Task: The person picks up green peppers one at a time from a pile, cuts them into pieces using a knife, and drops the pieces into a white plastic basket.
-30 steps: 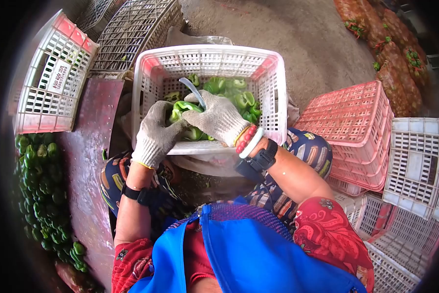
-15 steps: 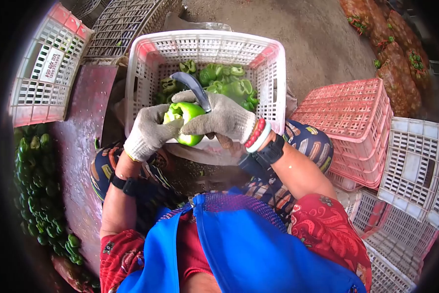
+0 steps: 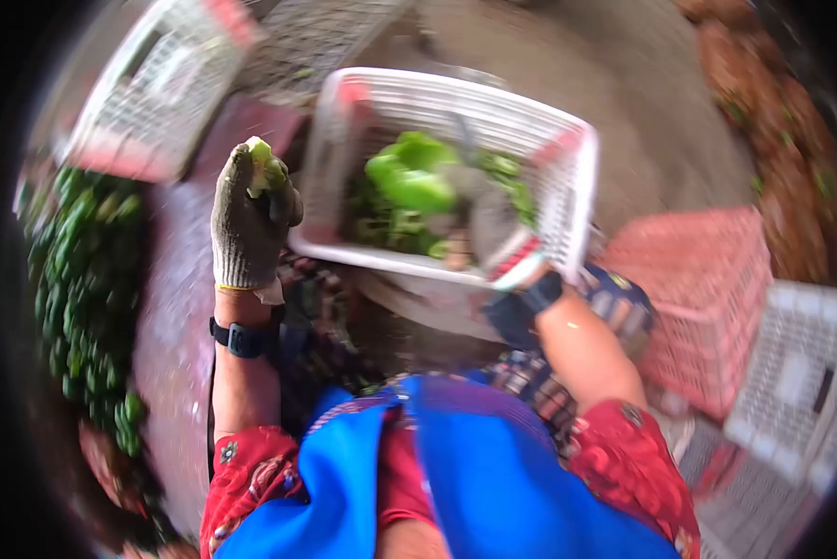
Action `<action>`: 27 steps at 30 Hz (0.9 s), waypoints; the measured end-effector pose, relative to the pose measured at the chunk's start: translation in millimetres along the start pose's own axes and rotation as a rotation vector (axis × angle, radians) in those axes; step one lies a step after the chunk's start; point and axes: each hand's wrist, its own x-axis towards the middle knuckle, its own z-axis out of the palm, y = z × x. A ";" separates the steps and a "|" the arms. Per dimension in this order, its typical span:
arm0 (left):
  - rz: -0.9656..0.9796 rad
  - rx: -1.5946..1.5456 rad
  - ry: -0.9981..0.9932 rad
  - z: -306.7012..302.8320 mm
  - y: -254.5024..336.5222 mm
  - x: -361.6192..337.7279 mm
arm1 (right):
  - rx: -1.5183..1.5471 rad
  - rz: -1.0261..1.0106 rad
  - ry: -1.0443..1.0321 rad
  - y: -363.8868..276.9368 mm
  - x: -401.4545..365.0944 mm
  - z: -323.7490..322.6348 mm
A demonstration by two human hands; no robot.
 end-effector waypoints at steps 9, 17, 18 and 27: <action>-0.975 1.374 0.183 -254.9 100.7 -255.5 | -0.046 0.321 0.367 41.3 67.8 -80.7; -0.258 0.893 1.612 -557.2 112.6 -341.9 | -0.180 0.314 0.191 19.7 49.2 -64.2; -0.240 0.729 1.640 -572.9 120.4 -342.1 | -0.302 0.301 0.238 12.0 34.9 -46.9; 0.070 0.816 1.466 -631.4 106.3 -290.1 | -0.457 0.352 0.314 12.3 10.6 10.8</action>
